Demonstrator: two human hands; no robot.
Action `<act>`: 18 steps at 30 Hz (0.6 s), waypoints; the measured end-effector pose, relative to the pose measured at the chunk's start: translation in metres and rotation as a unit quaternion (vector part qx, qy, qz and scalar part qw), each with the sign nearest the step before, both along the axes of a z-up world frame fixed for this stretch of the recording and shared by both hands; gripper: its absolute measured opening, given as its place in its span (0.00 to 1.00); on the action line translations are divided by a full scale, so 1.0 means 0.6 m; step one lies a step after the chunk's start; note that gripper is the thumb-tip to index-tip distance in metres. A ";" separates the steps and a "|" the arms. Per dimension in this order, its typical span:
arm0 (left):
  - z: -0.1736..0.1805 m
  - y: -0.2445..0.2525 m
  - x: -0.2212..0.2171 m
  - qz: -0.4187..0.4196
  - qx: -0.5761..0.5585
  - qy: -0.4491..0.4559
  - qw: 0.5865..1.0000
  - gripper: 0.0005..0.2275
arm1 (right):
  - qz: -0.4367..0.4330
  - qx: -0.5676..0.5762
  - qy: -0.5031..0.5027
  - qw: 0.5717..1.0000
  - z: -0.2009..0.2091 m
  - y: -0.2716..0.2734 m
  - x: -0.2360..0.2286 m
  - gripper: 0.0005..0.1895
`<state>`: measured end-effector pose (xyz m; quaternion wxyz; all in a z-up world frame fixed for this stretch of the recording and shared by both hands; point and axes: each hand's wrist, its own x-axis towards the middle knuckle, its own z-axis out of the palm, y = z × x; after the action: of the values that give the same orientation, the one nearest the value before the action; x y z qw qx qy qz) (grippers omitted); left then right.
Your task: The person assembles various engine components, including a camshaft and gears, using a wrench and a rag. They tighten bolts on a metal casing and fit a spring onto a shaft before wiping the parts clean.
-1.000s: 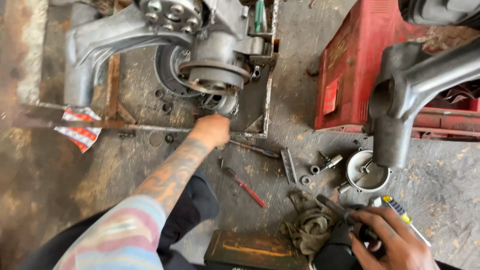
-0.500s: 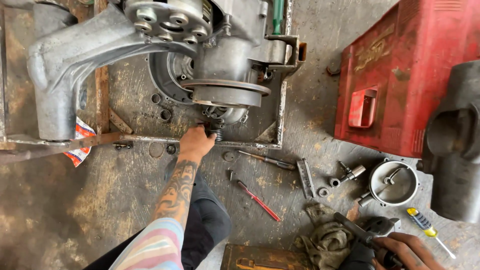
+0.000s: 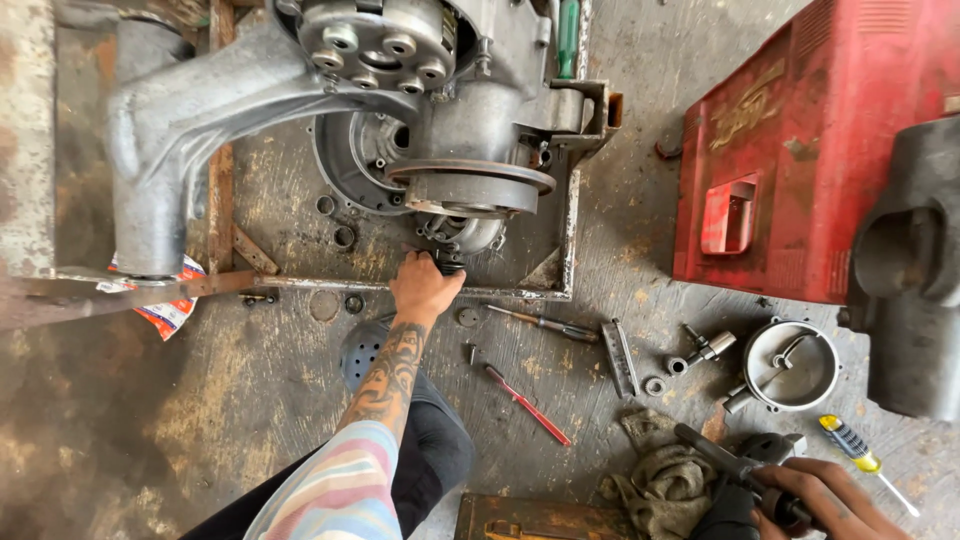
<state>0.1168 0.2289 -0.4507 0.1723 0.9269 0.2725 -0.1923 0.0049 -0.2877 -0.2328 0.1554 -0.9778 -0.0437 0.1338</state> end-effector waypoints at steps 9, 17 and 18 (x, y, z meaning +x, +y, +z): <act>0.079 -0.002 -0.036 -0.068 0.069 -0.138 0.986 0.26 | -0.017 0.068 0.011 0.998 0.102 0.048 0.034 0.23; 0.133 -0.043 -0.064 -0.378 -0.008 -0.132 0.916 0.32 | -0.222 0.360 0.076 0.903 0.240 0.084 0.050 0.24; 0.150 -0.052 -0.059 -0.468 -0.045 -0.116 0.875 0.31 | -0.261 0.441 0.107 0.852 0.250 0.081 0.051 0.27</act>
<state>0.0816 0.1979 -0.3605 0.1345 0.9530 -0.2237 -0.1535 0.0353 -0.2391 -0.0829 0.6034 -0.7614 0.1760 0.1587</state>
